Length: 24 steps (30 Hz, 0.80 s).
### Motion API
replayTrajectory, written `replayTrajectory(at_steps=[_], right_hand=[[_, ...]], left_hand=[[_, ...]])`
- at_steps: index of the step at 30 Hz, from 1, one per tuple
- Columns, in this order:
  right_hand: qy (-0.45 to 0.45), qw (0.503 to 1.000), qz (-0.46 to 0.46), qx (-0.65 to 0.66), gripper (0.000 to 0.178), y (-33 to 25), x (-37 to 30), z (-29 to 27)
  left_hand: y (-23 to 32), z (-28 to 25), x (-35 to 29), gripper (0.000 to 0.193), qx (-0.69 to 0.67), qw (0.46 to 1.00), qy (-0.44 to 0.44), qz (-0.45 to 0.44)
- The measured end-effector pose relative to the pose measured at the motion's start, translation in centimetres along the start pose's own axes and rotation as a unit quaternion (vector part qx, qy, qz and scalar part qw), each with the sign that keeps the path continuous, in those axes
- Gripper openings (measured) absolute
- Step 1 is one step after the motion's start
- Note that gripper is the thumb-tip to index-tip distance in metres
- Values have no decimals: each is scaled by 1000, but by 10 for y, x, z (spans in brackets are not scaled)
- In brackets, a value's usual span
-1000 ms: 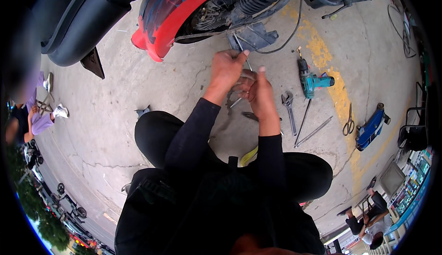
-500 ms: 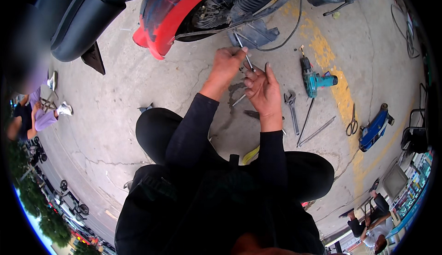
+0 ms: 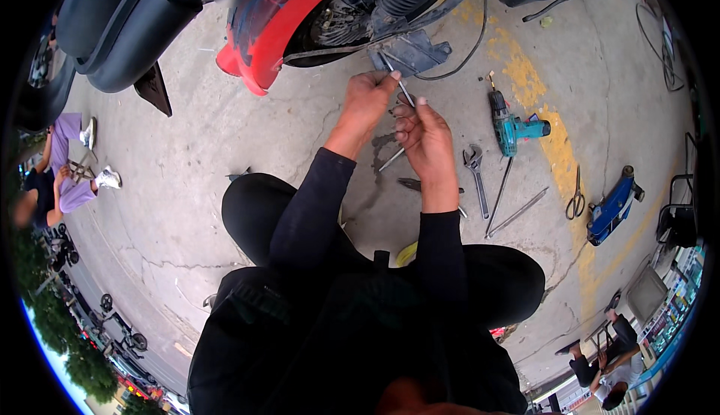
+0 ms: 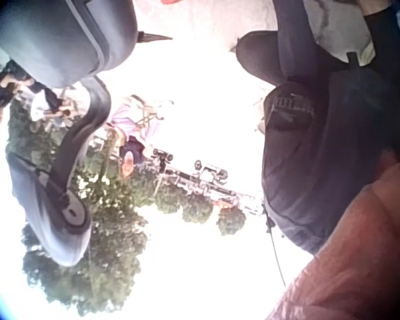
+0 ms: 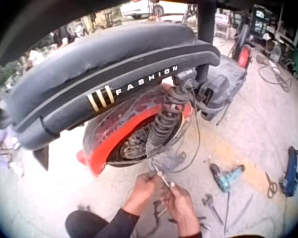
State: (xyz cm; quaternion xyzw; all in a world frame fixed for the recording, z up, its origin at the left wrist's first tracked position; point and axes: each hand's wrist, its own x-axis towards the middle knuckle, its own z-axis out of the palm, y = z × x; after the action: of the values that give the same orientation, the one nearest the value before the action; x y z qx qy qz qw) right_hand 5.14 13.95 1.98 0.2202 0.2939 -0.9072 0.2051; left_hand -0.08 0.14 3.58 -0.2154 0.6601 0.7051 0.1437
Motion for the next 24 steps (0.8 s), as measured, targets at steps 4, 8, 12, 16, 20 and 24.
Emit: replayTrajectory(at_steps=[4,8,12,16,20,24], right_hand=[[122,886,-254,-368,25,12,2,17],[160,862,-254,-408,26,18,-7,13],[173,854,-298,-389,27,19,-14,5],[183,924,-240,-235,25,11,-26,7],[230,896,-265,-273,31,-6,-32,26],[215,874,-298,-319,36,-20,-46,30]], left_hand=[[1,0,-1,24,-20,999,-18,-23],[-1,6,-2,24,11,1000,-17,-16],[0,17,-7,23,-25,999,-16,-23],[4,5,-14,20,-291,955,-7,-52],[-8,-12,-9,14,-239,969,4,62],[18,21,-28,31,-208,977,-37,35]])
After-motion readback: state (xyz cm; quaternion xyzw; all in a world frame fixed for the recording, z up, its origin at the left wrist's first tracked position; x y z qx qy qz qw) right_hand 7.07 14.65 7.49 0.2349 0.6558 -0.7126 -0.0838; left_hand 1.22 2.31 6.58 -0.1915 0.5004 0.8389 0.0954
